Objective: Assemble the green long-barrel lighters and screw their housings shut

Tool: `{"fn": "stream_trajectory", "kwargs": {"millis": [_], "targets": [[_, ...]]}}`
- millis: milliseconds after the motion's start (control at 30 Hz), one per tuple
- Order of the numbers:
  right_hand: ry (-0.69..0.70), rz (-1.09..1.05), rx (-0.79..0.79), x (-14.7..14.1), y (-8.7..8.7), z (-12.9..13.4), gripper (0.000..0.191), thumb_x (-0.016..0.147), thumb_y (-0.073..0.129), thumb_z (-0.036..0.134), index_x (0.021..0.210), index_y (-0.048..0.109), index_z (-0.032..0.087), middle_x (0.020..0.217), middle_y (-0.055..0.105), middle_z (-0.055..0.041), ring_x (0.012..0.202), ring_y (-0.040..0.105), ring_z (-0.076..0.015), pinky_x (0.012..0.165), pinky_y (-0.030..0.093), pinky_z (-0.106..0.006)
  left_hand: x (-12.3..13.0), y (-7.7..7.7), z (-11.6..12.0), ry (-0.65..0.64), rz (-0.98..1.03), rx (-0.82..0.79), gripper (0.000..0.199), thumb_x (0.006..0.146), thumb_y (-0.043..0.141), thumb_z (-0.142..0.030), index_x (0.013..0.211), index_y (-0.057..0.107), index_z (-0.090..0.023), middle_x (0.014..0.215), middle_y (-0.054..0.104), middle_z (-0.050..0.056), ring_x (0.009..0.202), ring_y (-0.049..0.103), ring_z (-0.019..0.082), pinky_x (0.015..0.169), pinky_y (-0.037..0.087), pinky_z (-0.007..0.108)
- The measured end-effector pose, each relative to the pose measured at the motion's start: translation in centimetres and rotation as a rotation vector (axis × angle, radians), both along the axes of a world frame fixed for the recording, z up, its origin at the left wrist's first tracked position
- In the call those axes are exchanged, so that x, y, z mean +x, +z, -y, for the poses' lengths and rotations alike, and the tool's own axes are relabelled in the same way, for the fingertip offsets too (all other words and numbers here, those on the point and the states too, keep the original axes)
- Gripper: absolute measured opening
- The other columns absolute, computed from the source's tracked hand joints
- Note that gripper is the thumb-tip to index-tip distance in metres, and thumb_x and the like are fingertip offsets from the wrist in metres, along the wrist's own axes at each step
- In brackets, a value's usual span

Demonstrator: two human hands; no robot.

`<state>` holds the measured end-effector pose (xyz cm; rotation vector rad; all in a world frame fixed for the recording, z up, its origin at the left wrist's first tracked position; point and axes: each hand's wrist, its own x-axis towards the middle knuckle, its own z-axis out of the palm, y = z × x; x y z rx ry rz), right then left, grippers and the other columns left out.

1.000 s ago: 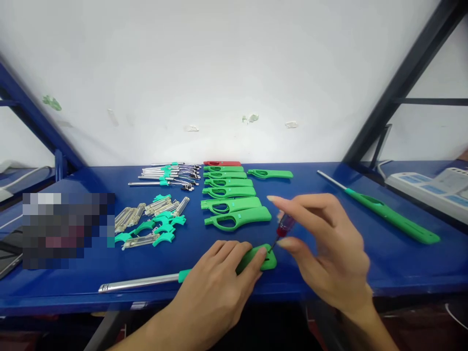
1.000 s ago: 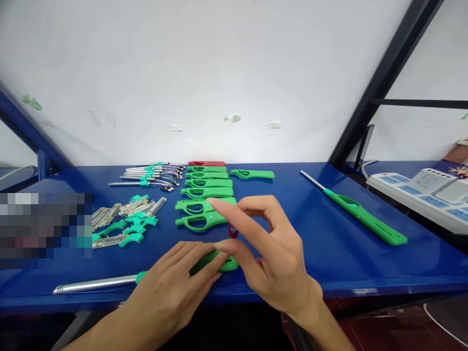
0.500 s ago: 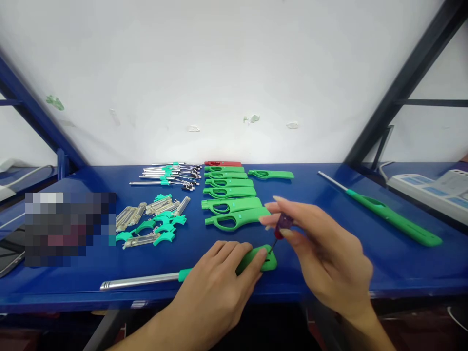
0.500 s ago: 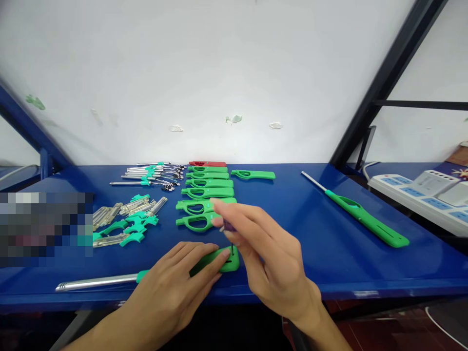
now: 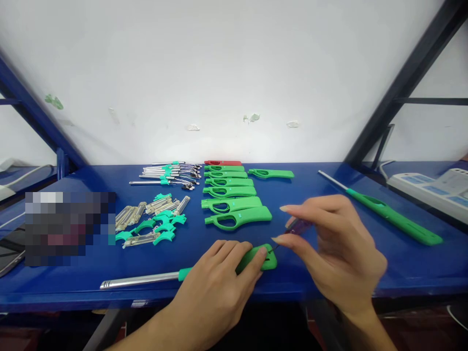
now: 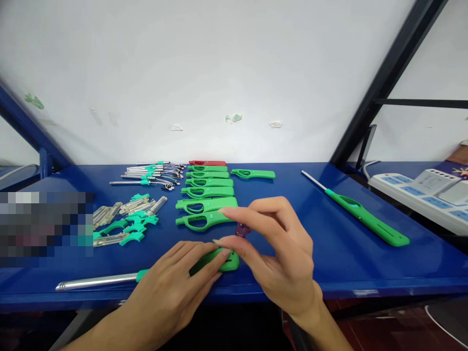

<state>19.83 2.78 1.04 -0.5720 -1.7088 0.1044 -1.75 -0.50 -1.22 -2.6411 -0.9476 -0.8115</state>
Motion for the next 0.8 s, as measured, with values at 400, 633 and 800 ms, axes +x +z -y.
{"fn": "stream_trajectory", "kwargs": {"millis": [400, 633, 800], "targets": [[-0.024, 0.030, -0.011, -0.14, 0.01, 0.09, 0.052, 0.099, 0.073, 0.011, 0.146, 0.069, 0.034, 0.112, 0.064, -0.0026, 0.088, 0.068, -0.0135, 0.077, 0.060, -0.032, 0.08, -0.17, 0.03, -0.001, 0.018, 0.013, 0.030, 0.111, 0.050, -0.015, 0.137, 0.063, -0.011, 0.113, 0.075, 0.013, 0.094, 0.073, 0.029, 0.078, 0.065, 0.046], [0.070, -0.007, -0.072, 0.05, 0.10, 0.31, 0.058, 0.098, 0.067, 0.000, 0.145, 0.070, 0.035, 0.116, 0.074, -0.0022, 0.094, 0.073, -0.0160, 0.075, 0.063, -0.032, 0.03, -0.25, -0.02, 0.003, 0.015, 0.010, 0.030, 0.111, 0.049, -0.016, 0.138, 0.062, -0.010, 0.113, 0.074, 0.013, 0.094, 0.072, 0.029, 0.078, 0.065, 0.045], [-0.025, 0.025, -0.034, 0.21, 0.05, 0.29, 0.050, 0.100, 0.071, 0.013, 0.146, 0.070, 0.035, 0.109, 0.071, -0.0039, 0.090, 0.070, -0.0186, 0.077, 0.062, -0.037, 0.06, -0.12, -0.03, 0.002, 0.020, 0.009, 0.030, 0.111, 0.048, -0.014, 0.138, 0.062, -0.010, 0.112, 0.074, 0.013, 0.093, 0.072, 0.028, 0.078, 0.065, 0.046]]}}
